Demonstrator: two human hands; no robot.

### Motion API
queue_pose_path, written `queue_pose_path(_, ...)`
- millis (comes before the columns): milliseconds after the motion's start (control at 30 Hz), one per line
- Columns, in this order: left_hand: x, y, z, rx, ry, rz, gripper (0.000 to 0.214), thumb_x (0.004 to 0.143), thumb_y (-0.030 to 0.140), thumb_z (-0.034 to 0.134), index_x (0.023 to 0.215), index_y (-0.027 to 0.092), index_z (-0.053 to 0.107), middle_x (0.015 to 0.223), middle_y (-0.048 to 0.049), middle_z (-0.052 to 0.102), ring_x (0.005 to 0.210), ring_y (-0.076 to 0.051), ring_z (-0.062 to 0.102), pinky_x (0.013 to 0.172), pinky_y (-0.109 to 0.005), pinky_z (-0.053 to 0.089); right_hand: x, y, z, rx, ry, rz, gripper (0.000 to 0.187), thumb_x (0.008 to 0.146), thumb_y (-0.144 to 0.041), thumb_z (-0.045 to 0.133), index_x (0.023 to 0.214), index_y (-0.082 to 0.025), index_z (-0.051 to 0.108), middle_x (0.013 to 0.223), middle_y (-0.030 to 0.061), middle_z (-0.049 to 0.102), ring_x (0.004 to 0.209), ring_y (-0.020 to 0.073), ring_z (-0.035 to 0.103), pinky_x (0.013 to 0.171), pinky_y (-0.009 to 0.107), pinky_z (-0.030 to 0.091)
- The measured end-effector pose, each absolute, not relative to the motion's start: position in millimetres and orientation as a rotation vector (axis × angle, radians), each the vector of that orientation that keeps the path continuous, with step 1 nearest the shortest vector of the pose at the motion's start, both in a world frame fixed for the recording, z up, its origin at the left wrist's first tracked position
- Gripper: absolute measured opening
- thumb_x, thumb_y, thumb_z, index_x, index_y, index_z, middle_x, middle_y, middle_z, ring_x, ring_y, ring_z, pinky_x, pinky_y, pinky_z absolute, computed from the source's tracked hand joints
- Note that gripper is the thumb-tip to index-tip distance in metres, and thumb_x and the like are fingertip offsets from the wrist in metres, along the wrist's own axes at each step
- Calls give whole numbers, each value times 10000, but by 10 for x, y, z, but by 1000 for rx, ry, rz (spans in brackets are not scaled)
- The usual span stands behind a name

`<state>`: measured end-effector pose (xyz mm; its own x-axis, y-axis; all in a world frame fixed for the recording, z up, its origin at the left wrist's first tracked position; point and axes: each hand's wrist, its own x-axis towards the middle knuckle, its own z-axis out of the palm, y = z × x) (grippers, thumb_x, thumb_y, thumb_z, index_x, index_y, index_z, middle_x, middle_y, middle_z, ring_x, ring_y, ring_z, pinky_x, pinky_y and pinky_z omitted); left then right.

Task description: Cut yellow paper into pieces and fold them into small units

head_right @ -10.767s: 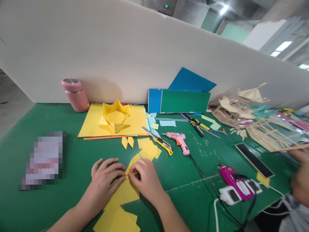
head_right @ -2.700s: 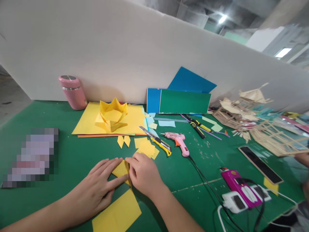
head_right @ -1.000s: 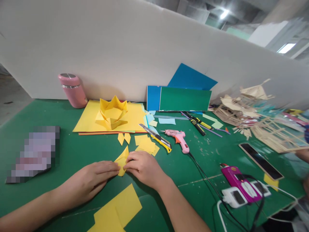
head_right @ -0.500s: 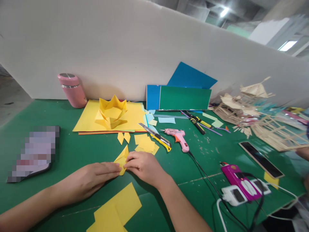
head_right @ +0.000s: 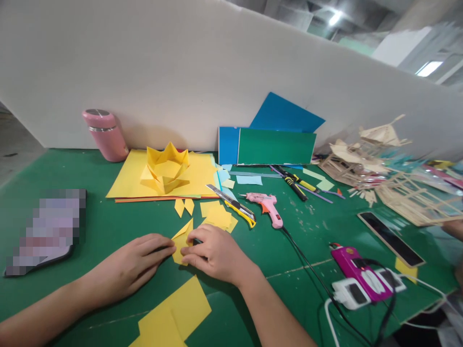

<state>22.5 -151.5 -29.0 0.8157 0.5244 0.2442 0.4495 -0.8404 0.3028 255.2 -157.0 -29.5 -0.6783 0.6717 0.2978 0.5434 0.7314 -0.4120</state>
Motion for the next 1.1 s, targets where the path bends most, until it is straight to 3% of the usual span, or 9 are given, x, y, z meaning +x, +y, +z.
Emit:
queue_pose_path(300, 208, -1495, -296, 2783, 685, 457, 423, 860, 43, 361, 1166, 192, 612, 1078, -76, 665, 1006, -206, 600, 912, -334, 512, 2515, -1571, -327, -932, -2475, 399, 255, 926, -221, 532, 750, -181, 711, 854, 49, 643, 783, 162, 567, 660, 281, 439)
queue_pose_path(1100, 206, -1489, -349, 2832, 670, 423, 406, 870, 50, 359, 1185, 156, 592, 1131, -95, 654, 1050, -218, 598, 940, -338, 500, 2512, -1575, -350, -934, -2460, 412, 254, 924, -223, 539, 744, -186, 714, 866, 50, 639, 794, 164, 559, 662, 278, 422)
